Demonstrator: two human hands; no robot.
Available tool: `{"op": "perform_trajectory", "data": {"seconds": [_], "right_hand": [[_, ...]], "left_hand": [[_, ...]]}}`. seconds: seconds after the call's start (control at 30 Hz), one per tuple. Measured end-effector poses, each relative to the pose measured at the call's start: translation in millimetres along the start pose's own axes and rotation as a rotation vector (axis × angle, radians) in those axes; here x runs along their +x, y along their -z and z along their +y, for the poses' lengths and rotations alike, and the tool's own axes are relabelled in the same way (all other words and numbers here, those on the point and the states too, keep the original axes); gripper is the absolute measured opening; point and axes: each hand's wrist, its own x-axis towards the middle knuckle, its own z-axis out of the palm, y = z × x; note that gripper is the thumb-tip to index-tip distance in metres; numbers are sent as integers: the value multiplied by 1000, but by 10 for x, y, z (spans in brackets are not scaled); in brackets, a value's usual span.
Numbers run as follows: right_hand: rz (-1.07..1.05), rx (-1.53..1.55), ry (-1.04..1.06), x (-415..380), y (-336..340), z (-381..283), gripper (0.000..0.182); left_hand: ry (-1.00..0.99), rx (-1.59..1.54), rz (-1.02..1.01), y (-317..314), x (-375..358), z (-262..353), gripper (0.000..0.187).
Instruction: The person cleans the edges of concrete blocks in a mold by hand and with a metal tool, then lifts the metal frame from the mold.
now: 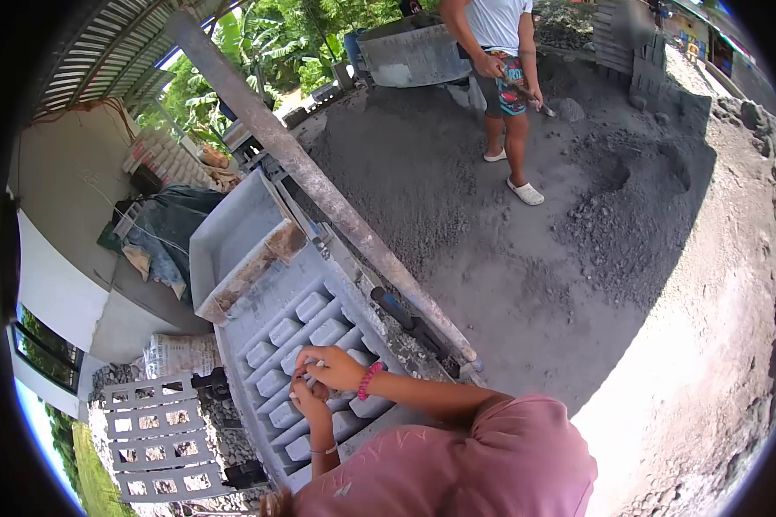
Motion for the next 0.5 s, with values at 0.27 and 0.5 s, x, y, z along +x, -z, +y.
{"op": "perform_trajectory", "data": {"seconds": [0.27,0.5], "right_hand": [[34,53,-37,-6,-79,418,16],[3,86,29,-9,-53,184,15]], "left_hand": [[38,6,82,-53,79,-64,22],[50,-1,3,68,38,-20,25]]}}
